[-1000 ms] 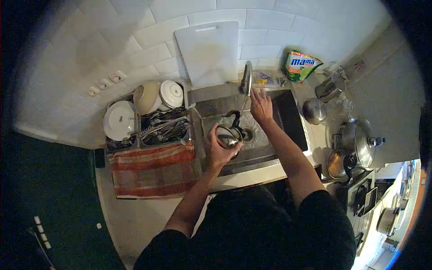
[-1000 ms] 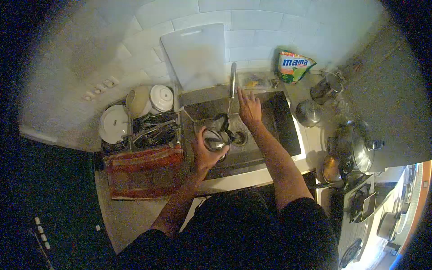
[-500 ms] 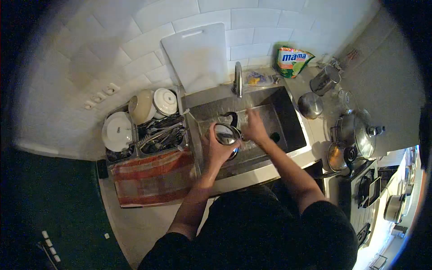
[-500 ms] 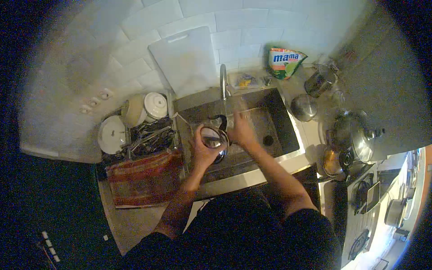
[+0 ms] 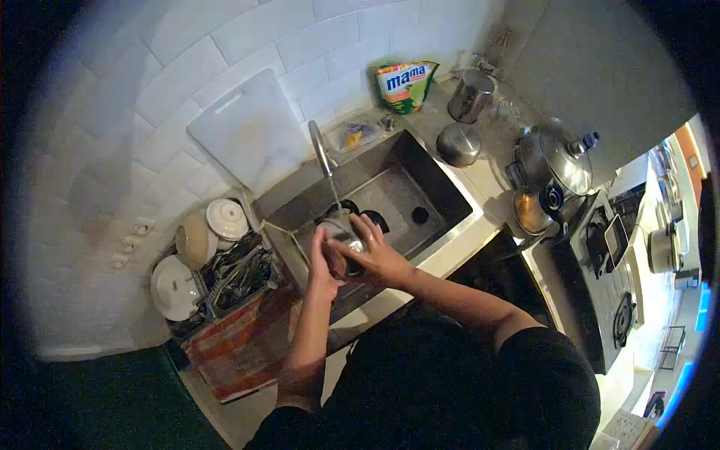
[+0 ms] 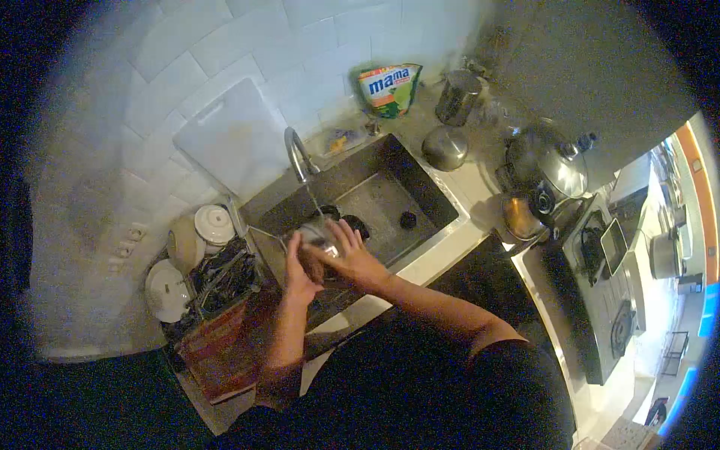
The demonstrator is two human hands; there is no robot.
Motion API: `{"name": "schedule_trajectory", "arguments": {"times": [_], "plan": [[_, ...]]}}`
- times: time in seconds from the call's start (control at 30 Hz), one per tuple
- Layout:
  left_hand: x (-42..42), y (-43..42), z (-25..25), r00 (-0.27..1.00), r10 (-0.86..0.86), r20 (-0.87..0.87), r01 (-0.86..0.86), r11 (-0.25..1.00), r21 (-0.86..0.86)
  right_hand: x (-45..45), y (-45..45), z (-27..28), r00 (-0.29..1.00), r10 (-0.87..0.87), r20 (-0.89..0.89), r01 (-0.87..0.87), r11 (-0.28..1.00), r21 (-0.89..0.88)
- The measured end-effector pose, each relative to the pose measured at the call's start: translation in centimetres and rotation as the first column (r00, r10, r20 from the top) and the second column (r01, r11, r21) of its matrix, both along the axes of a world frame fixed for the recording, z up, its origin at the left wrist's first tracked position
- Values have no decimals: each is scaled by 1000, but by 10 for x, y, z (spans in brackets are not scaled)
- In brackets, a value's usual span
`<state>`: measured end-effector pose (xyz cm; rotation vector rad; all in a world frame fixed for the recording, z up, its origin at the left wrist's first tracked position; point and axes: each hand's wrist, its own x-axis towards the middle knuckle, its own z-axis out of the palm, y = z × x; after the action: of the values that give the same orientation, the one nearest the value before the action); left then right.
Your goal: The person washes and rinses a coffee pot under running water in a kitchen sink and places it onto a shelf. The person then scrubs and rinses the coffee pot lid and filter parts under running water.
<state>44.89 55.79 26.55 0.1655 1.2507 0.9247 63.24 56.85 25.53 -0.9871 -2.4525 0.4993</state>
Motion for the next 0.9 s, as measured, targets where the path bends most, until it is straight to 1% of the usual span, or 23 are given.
{"name": "schedule_trajectory", "arguments": {"times": [0.03,0.07,0.1,0.13,0.17,0.2,0.23,0.27,0.3,0.33,0.37,0.4,0.43,0.53,0.57,0.6,0.7,0.77,0.8,0.83,0.9], "plan": [[-13,3,-38,996,8,92,-8,1000,-5,4,4,3,996,15,-83,-19,999,-44],[-15,-1,-20,998,10,64,-10,1000,9,7,9,1,968,28,-250,-41,998,-46],[-18,-7,-10,999,17,36,-18,1000,22,12,10,1,954,-12,-299,-24,993,-117],[-25,-8,-30,992,-21,125,9,995,99,16,10,12,938,-52,-343,-15,982,-189],[-29,-8,-33,975,-66,213,29,984,174,19,11,18,920,-90,-382,-14,965,-261],[-27,-13,-37,974,-57,218,27,990,136,19,13,16,911,-117,-395,-23,943,-333],[-21,-16,-19,974,-46,222,23,995,101,18,12,14,915,-127,-383,-17,936,-351],[-9,-21,9,997,42,70,-46,998,52,17,10,13,919,-139,-370,-7,930,-367],[-11,-22,0,997,29,77,-36,996,86,16,9,12,922,-153,-355,6,924,-382],[-14,-22,-16,996,13,85,-23,992,122,15,9,15,931,-125,-343,5,944,-329],[-15,-21,-23,996,-8,91,-7,988,157,12,9,17,938,-136,-318,11,931,-365],[-12,-21,-31,994,67,89,-78,989,127,10,9,19,945,-149,-290,21,916,-402],[-13,-23,-37,995,75,71,-83,989,124,9,10,20,952,-163,-261,34,899,-437],[-18,-29,-54,996,94,4,-94,987,128,2,20,7,946,-106,-306,-3,942,-336],[-17,-32,-57,994,103,-24,-99,986,133,2,23,2,903,-268,-336,22,810,-586],[-16,-35,-61,992,112,-51,-104,985,137,2,26,-3,848,-427,-315,15,612,-790],[-5,-37,-8,966,135,-220,-48,931,362,1,32,-14,756,-634,-161,29,278,-960],[-12,-35,-27,901,152,-405,91,849,521,-1,25,-3,663,-710,-239,-147,190,-971],[-13,-33,-37,846,209,-491,150,790,595,-1,21,9,663,-705,-252,-231,128,-965],[-13,-31,-42,781,273,-562,220,723,655,-3,15,18,640,-698,-322,-247,210,-946],[-18,-41,-13,882,211,-422,138,739,659,-6,7,26,589,-665,-460,-270,374,-887]]}}
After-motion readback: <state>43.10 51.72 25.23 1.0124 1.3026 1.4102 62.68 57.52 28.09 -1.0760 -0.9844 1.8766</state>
